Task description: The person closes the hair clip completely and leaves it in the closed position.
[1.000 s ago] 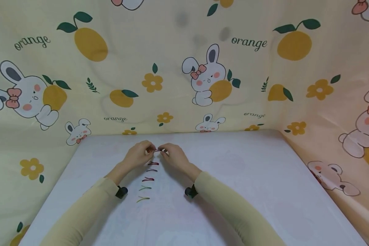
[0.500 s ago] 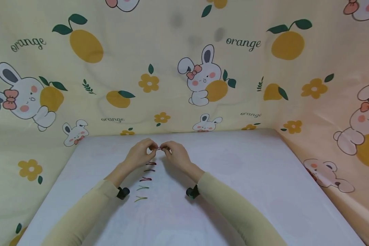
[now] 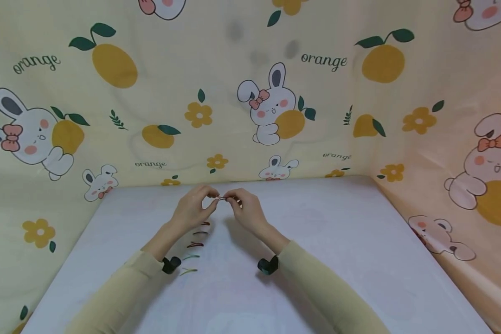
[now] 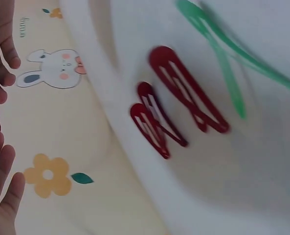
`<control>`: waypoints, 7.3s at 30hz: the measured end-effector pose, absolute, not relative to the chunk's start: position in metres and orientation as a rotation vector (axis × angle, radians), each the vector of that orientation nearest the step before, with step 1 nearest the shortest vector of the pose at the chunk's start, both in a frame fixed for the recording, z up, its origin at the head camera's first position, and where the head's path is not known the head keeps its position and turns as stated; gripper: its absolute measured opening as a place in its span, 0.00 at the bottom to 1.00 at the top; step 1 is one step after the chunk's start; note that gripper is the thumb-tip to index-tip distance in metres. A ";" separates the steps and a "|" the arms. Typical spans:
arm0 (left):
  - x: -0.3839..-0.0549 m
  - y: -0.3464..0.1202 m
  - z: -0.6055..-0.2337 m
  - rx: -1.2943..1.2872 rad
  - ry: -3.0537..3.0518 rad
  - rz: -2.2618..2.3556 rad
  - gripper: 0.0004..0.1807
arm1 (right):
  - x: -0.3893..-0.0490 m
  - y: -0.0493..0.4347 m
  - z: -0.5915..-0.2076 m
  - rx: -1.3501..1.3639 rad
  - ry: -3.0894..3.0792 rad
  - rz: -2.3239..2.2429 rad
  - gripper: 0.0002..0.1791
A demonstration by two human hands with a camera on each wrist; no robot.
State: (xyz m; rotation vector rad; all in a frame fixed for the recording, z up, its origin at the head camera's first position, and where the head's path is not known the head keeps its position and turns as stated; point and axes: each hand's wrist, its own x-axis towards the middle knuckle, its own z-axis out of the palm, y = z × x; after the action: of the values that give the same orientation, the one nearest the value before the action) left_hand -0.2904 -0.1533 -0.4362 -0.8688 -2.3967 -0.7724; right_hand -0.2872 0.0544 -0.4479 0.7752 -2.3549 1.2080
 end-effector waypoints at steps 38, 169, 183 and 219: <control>-0.269 -0.072 -0.418 -0.838 -1.955 -1.201 0.06 | -0.253 0.100 -0.411 0.597 -1.974 1.539 0.06; -0.314 -0.061 -0.468 -0.585 -2.630 -1.191 0.04 | -0.314 0.146 -0.469 0.717 -2.597 1.141 0.09; -0.331 -0.055 -0.474 -0.614 -2.802 -1.099 0.03 | -0.323 0.148 -0.474 0.776 -2.717 0.914 0.06; -0.335 -0.048 -0.480 -0.669 -3.065 -0.767 0.03 | -0.333 0.148 -0.496 0.870 -2.858 0.722 0.05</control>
State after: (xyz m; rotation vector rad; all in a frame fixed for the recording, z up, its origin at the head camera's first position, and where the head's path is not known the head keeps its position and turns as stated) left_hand -0.3350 -0.0480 -0.4795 -0.6688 -3.0650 -0.7674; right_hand -0.3331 0.1480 -0.4957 0.8698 -2.8579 0.7225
